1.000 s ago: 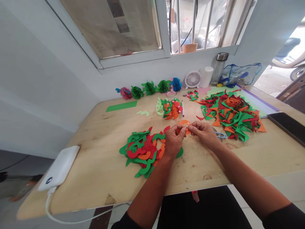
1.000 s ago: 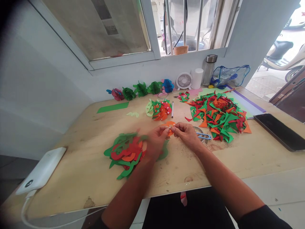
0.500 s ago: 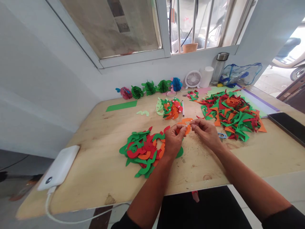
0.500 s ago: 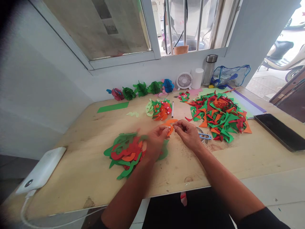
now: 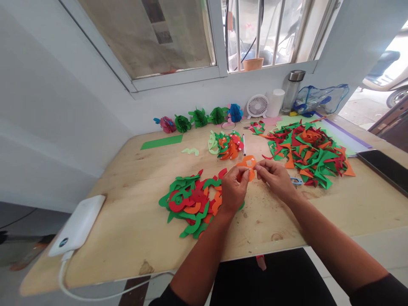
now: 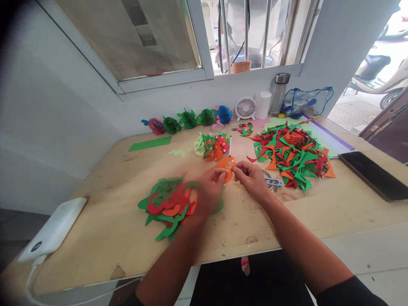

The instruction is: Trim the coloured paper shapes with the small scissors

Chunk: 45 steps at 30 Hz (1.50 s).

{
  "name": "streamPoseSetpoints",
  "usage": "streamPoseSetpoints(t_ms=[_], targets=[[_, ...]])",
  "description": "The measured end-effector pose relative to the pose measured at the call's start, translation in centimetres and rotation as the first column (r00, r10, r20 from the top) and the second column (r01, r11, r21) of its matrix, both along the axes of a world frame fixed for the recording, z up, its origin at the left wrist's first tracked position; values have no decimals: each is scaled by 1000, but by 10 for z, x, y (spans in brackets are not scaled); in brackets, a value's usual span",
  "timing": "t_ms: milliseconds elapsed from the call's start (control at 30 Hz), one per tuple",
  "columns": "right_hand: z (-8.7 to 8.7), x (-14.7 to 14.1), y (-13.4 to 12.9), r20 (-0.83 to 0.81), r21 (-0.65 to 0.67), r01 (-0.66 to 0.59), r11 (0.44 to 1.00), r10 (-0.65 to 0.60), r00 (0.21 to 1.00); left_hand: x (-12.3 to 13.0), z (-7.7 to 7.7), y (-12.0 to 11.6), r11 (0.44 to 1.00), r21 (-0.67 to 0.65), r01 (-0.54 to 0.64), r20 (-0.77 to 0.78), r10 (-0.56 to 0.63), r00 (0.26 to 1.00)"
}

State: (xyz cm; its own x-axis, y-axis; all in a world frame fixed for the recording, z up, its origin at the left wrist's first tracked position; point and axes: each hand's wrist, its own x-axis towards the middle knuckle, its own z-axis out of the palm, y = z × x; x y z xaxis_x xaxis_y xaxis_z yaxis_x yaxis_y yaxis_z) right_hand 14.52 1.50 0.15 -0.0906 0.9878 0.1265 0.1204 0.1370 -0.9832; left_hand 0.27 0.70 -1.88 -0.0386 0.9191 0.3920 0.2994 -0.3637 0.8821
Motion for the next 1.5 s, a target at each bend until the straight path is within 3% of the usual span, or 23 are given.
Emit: streamPoseSetpoints(t_ms=[233, 667, 800, 933, 1133, 1500], targets=[[-1, -2, 0, -143, -140, -123, 983, 103, 984, 0, 6, -4, 991, 137, 4, -211, 26, 977], [-3, -1, 4, -214, -233, -132, 963, 82, 973, 1, 0, -2, 942, 334, 6, -470, 161, 868], [-3, -1, 4, -196, -239, -122, 963, 75, 978, 1, 2, -4, 964, 267, 11, -362, 90, 928], [-3, -1, 4, -161, -218, -72, 973, 37, 986, 0, 1, -2, 994, 110, -9, -105, 21, 994], [-5, 0, 4, -79, -67, -30, 997, 25, 997, -2, -7, 5, 994, -111, -17, 158, 34, 987], [-4, 0, 2, 21, 0, 21, 1000, -21, 1000, 8, -1, -1, 988, -126, 93, 266, -57, 962]])
